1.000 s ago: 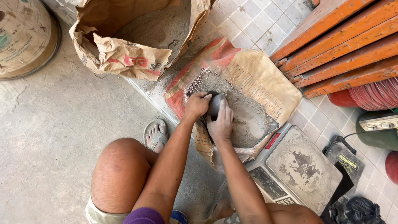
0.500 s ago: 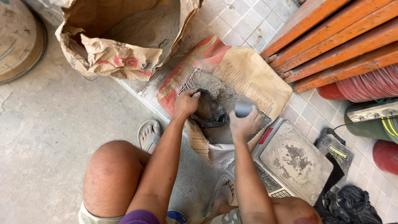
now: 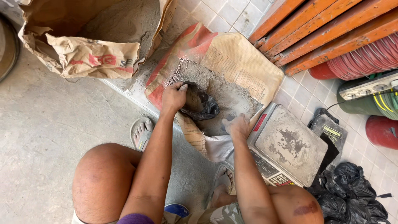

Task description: The person scoops a grey powder from a large sack into a small plastic cup, pours it into a black plastic bag, and weighs the bag on a digital scale. The person then ties the bag and places it with other filled bags.

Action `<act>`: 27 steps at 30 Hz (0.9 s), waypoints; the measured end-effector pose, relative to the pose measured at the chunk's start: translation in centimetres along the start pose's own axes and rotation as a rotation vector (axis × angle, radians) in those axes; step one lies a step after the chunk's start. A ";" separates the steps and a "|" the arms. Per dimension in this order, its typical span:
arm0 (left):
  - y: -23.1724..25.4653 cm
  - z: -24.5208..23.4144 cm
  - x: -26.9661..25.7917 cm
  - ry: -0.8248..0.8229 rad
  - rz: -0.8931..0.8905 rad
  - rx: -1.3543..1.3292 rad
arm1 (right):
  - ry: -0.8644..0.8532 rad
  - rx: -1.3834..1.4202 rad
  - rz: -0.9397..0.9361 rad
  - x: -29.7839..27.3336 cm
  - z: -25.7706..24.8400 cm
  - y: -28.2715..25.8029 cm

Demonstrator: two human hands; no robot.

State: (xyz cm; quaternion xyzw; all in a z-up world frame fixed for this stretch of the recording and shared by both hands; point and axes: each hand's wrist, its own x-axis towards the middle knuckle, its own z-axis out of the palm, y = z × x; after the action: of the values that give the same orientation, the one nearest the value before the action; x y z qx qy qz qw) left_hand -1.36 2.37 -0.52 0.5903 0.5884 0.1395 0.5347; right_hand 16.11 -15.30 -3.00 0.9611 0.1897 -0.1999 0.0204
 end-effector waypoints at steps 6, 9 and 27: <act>0.5 -0.3 -1.3 -0.007 -0.013 -0.033 | -0.110 0.325 0.130 1.5 3.8 -3.1; 0.3 -0.8 -1.0 -0.006 -0.008 -0.035 | -0.094 0.258 0.098 4.1 6.1 -3.6; 1.0 -0.8 -1.4 -0.028 -0.037 -0.026 | -0.308 1.671 0.214 1.7 0.4 -3.3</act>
State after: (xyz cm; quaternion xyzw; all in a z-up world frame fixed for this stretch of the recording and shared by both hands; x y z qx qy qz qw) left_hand -1.87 1.81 1.25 0.5744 0.5897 0.1290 0.5529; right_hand 16.20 -11.65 -3.88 0.6355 -0.1166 -0.3996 -0.6503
